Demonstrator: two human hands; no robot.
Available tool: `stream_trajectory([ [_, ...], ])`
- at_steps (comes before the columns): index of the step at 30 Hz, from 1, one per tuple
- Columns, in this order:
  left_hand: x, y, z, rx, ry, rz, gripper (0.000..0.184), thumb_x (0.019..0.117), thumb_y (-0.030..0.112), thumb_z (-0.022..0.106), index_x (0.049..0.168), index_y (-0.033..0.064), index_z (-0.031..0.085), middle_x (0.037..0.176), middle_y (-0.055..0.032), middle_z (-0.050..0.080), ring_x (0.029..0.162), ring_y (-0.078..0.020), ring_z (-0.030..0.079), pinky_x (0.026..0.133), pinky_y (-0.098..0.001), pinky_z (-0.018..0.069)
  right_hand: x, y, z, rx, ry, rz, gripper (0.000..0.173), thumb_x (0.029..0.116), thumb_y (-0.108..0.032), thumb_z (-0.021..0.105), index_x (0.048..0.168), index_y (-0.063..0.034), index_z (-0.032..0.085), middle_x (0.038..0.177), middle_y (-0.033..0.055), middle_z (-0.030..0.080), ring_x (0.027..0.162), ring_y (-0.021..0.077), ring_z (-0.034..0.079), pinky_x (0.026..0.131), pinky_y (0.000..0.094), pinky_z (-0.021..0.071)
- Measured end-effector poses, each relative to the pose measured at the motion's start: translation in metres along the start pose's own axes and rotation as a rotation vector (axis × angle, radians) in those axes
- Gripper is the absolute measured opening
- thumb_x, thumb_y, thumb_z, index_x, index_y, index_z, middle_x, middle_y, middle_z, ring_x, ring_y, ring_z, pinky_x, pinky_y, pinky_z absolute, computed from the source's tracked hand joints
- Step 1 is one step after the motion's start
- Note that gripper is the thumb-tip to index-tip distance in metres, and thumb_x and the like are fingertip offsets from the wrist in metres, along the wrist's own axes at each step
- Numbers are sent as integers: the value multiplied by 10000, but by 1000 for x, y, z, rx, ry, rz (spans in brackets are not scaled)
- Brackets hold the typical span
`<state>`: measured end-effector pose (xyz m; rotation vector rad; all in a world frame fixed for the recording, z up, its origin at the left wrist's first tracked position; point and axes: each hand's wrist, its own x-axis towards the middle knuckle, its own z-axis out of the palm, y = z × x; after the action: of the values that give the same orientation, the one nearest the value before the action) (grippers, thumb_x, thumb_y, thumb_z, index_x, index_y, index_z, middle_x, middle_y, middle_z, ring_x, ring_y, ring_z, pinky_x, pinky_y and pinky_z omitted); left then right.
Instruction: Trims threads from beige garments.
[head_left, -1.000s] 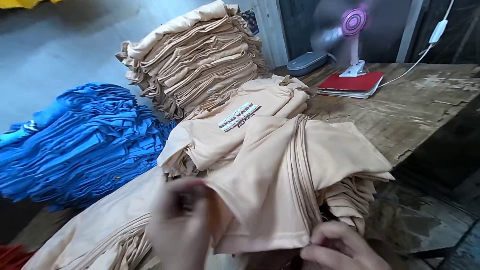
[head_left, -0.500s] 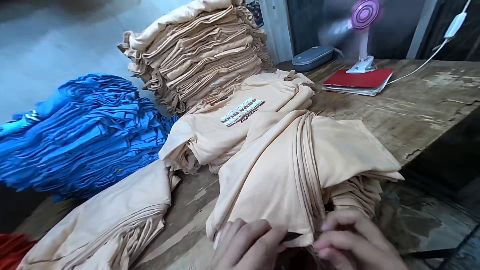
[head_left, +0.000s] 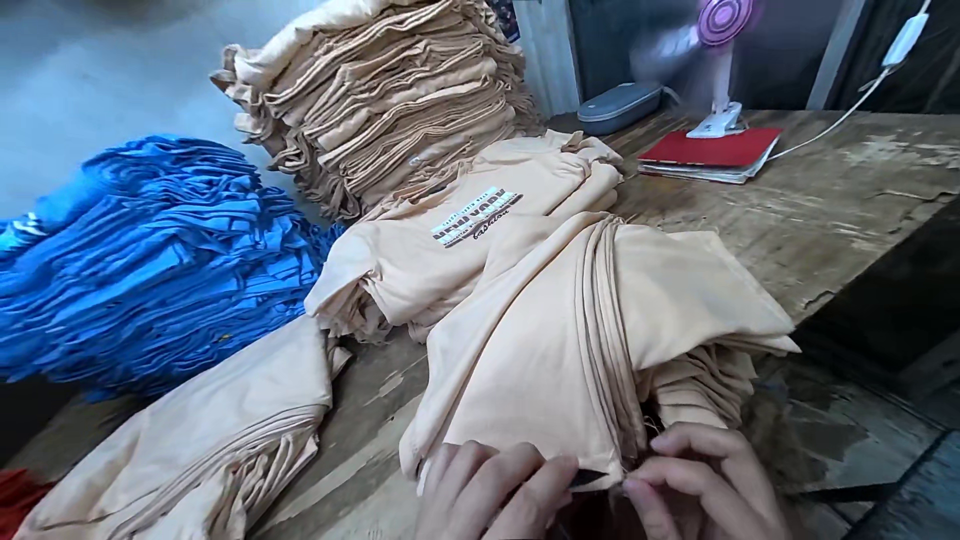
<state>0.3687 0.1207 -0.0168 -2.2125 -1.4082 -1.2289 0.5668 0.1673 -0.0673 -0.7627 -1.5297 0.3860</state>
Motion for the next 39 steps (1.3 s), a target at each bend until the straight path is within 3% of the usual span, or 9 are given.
stream_trajectory([
  [5, 8, 7, 8, 31, -33, 46, 175, 989, 224, 672, 1142, 239, 756, 1003, 17, 714, 859, -129, 591, 787, -334, 423, -1, -4, 4, 14, 39, -83, 52, 922, -273, 748, 946, -238, 720, 1137, -79, 558, 1095, -21, 535, 956, 145, 459],
  [9, 5, 1, 3, 0, 3, -65, 190, 1010, 295, 648, 1176, 237, 722, 1029, 16, 678, 907, -109, 607, 811, -322, 467, 0, 3, -8, -66, -108, -185, 186, 965, -394, 606, 897, -259, 713, 1082, -83, 661, 1165, 91, 540, 1041, 316, 397],
  [12, 3, -11, -1, -99, 13, -165, 255, 997, 299, 676, 1231, 207, 717, 1086, -2, 656, 980, -68, 623, 822, -241, 530, 7, -4, -4, -159, -39, -75, 346, 905, -576, 688, 984, -241, 715, 1097, -47, 633, 1129, 98, 561, 997, 318, 444],
  [17, -3, -15, 8, -169, 18, -193, 259, 980, 280, 703, 1219, 186, 740, 1107, -8, 667, 1020, -73, 632, 861, -241, 542, 14, -10, 15, 18, 97, 74, 84, 934, -199, 751, 871, -144, 736, 1064, -3, 677, 1087, 86, 622, 939, 252, 533],
  [22, -7, -15, -3, -208, -21, -176, 271, 961, 263, 734, 1224, 199, 729, 1097, -11, 647, 1007, -69, 627, 829, -217, 549, 10, 10, -16, -290, 217, 18, 139, 893, -238, 721, 802, -169, 641, 1070, 9, 634, 1077, 89, 581, 918, 236, 475],
  [27, -6, -13, 0, -160, -42, -107, 443, 873, 396, 818, 1268, 236, 696, 1019, 0, 607, 951, -82, 587, 825, -244, 505, 22, -1, -17, -162, 6, -18, 130, 995, -261, 661, 1080, -195, 732, 1148, 4, 633, 1111, 74, 590, 930, 245, 507],
  [30, -8, -17, 9, -93, 13, 16, 185, 901, 205, 737, 1085, 224, 732, 848, 12, 598, 809, -107, 554, 788, -290, 434, 28, -2, 5, -99, -126, -41, 101, 969, -328, 705, 988, -247, 762, 1182, 22, 659, 1143, 129, 590, 976, 330, 492],
  [35, -7, -18, 8, -93, 68, 17, 153, 918, 176, 712, 1063, 224, 728, 863, 31, 600, 827, -88, 561, 790, -262, 451, 25, -7, 4, 29, -230, -102, 282, 1090, -381, 411, 929, -202, 559, 1120, -15, 544, 1168, 60, 500, 1030, 248, 396],
  [39, -6, -21, 5, -128, 55, -5, 173, 915, 184, 714, 1078, 239, 733, 881, 39, 603, 847, -67, 567, 791, -235, 459, 24, -5, -14, 123, -176, -98, 272, 1103, -348, 348, 936, -218, 519, 1091, -55, 517, 1141, 4, 485, 1009, 200, 377],
])
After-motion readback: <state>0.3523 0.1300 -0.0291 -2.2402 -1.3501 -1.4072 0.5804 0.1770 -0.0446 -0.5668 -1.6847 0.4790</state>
